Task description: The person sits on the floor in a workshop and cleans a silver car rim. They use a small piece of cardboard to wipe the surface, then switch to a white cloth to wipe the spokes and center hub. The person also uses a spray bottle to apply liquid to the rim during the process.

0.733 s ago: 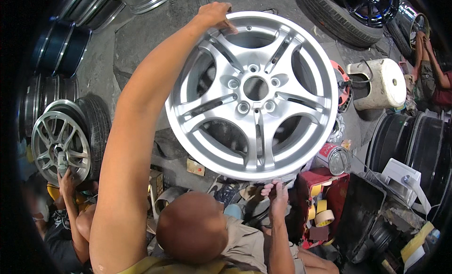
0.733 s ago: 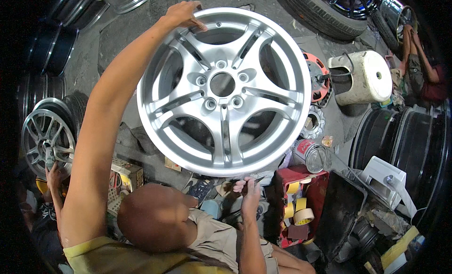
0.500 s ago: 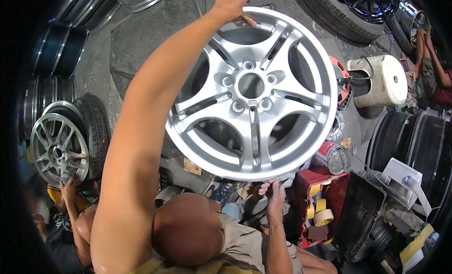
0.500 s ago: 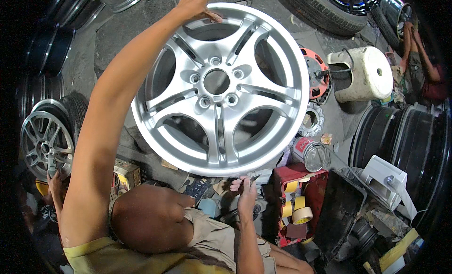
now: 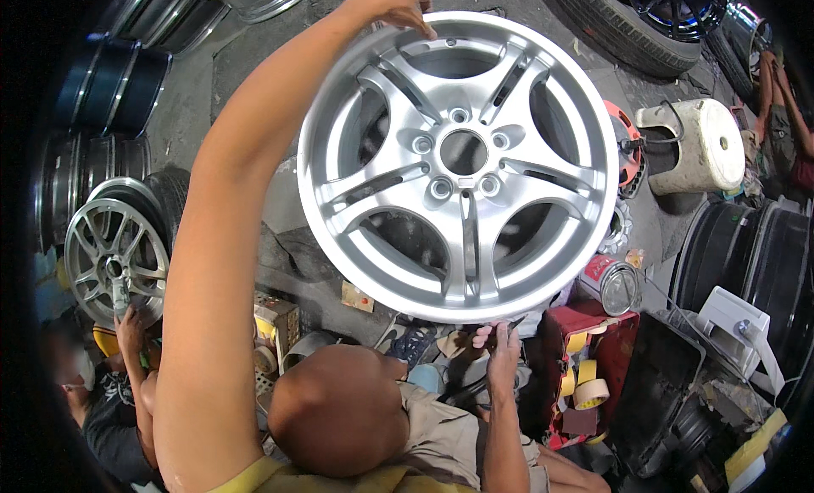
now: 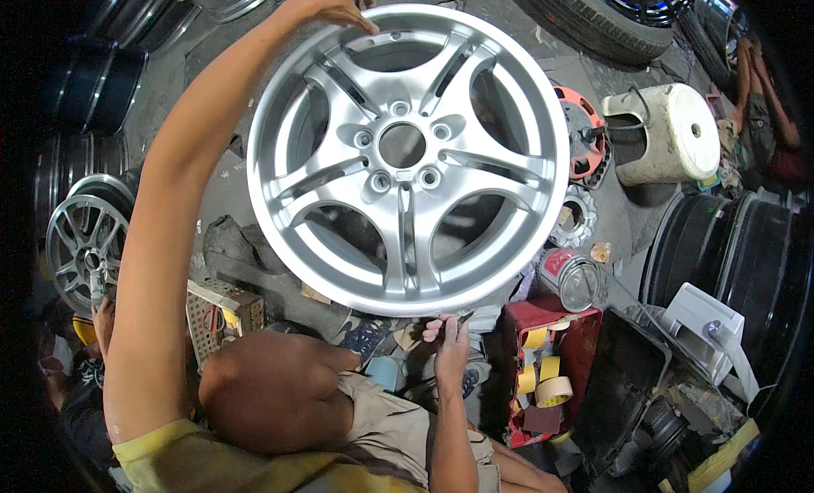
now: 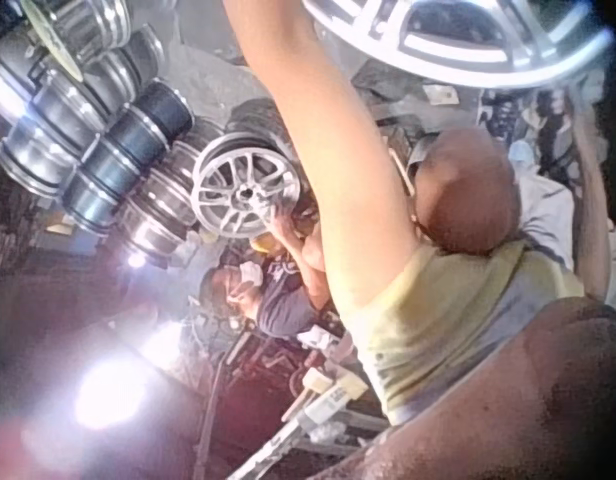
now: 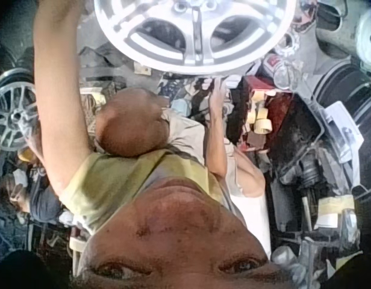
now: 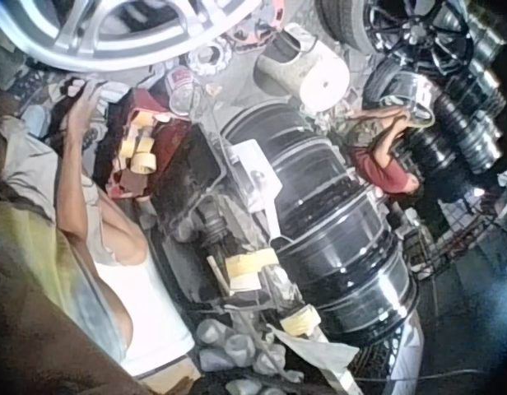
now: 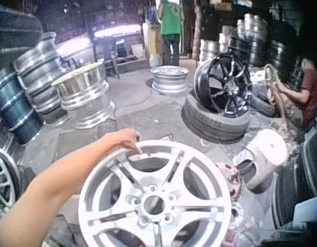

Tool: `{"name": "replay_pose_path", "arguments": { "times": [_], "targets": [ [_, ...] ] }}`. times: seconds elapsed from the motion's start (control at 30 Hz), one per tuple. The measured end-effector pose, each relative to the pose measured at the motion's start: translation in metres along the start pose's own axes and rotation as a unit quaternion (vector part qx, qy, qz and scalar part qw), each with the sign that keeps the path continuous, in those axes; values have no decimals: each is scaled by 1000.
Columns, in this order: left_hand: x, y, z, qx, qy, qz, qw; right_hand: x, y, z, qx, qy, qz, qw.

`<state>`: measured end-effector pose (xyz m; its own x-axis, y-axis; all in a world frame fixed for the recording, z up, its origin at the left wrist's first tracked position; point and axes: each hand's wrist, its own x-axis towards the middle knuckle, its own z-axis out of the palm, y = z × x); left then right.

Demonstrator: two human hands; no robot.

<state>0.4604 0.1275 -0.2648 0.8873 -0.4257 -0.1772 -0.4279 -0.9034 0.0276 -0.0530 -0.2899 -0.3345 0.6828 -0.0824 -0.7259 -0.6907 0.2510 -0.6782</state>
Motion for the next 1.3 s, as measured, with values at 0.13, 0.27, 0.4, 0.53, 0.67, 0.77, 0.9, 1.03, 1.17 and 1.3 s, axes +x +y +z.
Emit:
{"name": "replay_pose_path", "arguments": {
  "times": [0.13,0.27,0.4,0.53,0.67,0.77,0.9,1.03,1.17,1.3],
  "targets": [
    [-32,21,-5,-165,-53,-98,980,-2,-4,1,11,4,-2,1000],
    [-46,31,2,-122,26,-132,983,-3,-2,1,-2,-7,-4,1000],
    [-45,41,-1,-118,28,-169,978,-7,-6,8,-10,-8,-4,1000],
    [-48,46,11,-87,89,-195,973,-9,-4,12,-14,-19,-11,1000],
    [-48,51,21,-85,131,-194,968,-9,-1,14,-51,-28,-24,998],
    [-44,37,-2,-227,26,-224,947,-11,-4,12,-27,-13,-27,999],
    [-67,13,2,-317,77,-162,931,-15,-21,22,92,-25,-20,995],
    [-78,23,-12,-330,16,-116,937,-27,-56,54,229,-16,-14,973],
    [-77,24,-13,-284,-10,-147,947,-39,-70,78,292,2,-20,956],
    [-78,21,3,-142,45,-137,979,-47,-64,75,290,-17,-51,956]
  ]
}}
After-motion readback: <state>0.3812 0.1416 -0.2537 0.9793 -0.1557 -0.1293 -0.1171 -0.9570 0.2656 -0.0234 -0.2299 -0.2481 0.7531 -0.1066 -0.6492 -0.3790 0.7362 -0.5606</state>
